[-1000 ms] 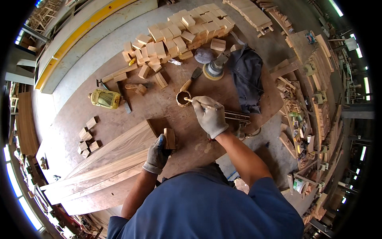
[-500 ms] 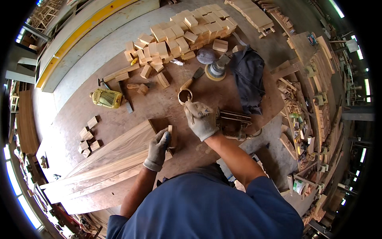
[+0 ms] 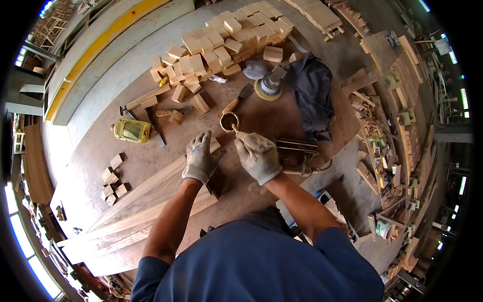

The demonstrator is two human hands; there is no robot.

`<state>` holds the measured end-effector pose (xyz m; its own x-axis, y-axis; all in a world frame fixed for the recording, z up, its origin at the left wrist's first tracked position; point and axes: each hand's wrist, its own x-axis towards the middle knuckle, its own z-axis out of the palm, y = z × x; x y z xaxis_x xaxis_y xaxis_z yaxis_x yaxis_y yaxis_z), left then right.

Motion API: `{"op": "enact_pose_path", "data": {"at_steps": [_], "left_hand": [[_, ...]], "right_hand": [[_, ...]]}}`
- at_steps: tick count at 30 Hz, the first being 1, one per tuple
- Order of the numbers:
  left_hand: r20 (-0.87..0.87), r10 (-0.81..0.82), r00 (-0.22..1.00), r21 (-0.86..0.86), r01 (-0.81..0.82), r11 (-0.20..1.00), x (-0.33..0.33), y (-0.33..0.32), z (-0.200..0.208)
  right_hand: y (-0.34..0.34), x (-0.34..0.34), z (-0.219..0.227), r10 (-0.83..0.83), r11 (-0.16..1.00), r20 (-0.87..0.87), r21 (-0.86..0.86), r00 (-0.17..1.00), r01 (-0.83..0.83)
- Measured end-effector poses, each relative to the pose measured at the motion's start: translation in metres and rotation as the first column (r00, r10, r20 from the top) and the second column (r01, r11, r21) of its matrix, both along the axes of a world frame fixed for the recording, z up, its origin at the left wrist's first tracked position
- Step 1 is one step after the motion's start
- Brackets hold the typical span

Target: The person arranges long wooden planks on a workbench and places small wooden blocks on top of them. They then walk to a nearby cart, pick up a measuring tape, and examine it before returning to the workbench to continue arranging the wood pieces.

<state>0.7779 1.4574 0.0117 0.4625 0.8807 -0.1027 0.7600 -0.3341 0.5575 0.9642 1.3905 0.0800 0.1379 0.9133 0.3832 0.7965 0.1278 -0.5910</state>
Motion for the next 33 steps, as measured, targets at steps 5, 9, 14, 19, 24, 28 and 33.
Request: {"op": "enact_pose_path", "data": {"at_steps": [5,9,14,19,24,28,33], "left_hand": [[0.165,0.049,0.985,-0.008,-0.049,0.999,0.045,0.029,-0.009],[0.283,0.054,0.958,0.002,-0.056,0.998,0.063,0.039,-0.031],[0.376,0.081,0.923,0.031,-0.1,0.994,0.068,0.037,-0.037],[0.489,0.071,0.869,0.06,-0.116,0.991,0.053,0.011,0.004],[0.579,0.027,0.815,0.174,-0.156,0.972,0.032,-0.017,0.043],[0.604,0.051,0.795,0.206,-0.218,0.954,0.016,-0.035,0.062],[0.638,0.101,0.763,0.163,-0.263,0.951,-0.001,-0.05,0.089]], "right_hand": [[0.008,-0.004,-0.006,-0.031,0.998,0.011,0.047,0.999,0.03],[0.008,-0.004,-0.008,-0.054,0.999,0.001,0.002,0.999,0.054],[0.0,-0.004,-0.002,-0.05,0.999,-0.043,0.001,0.998,0.05],[-0.018,-0.011,0.034,0.013,1.0,0.086,0.003,0.996,-0.014],[-0.033,-0.031,0.063,0.05,0.997,0.174,0.046,0.983,-0.059],[-0.045,-0.049,0.078,0.077,0.991,0.165,0.092,0.983,-0.093],[-0.06,-0.06,0.087,0.158,0.969,0.095,0.177,0.983,-0.173]]}}
